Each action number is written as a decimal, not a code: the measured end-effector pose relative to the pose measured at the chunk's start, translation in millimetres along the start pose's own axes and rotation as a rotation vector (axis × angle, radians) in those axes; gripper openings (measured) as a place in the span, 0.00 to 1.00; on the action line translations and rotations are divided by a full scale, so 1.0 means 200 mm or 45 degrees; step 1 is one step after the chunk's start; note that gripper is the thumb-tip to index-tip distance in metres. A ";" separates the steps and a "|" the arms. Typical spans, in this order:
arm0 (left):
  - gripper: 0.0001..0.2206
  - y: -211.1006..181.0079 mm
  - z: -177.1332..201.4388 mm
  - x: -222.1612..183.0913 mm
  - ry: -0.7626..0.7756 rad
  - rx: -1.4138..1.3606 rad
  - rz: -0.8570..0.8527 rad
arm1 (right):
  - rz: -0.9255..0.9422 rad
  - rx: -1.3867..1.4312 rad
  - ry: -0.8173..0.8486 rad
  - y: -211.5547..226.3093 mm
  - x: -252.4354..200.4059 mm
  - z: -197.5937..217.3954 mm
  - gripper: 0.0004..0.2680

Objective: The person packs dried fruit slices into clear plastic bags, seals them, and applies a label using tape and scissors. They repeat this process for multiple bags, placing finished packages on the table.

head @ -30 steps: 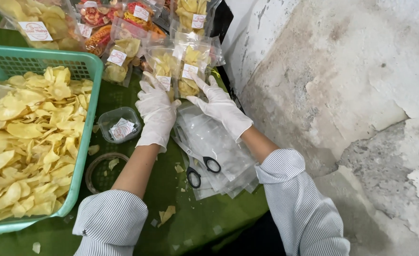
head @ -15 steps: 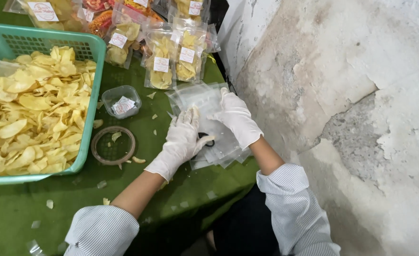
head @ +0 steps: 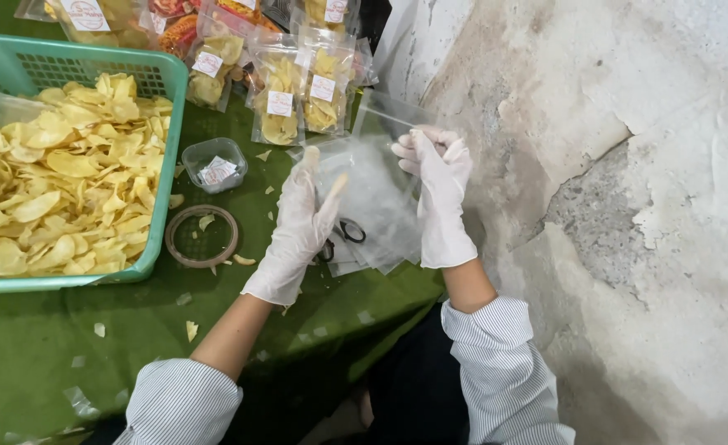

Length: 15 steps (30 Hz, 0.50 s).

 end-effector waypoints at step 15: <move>0.49 -0.07 0.00 0.03 -0.009 1.334 -0.015 | -0.423 0.466 0.226 -0.21 -0.37 -0.23 0.04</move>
Point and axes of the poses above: each hand's wrist, its own x-axis towards the middle knuckle, its own z-axis out of the back of the hand, y = z × x, the point moved 3 cm from there along x, towards the middle knuckle
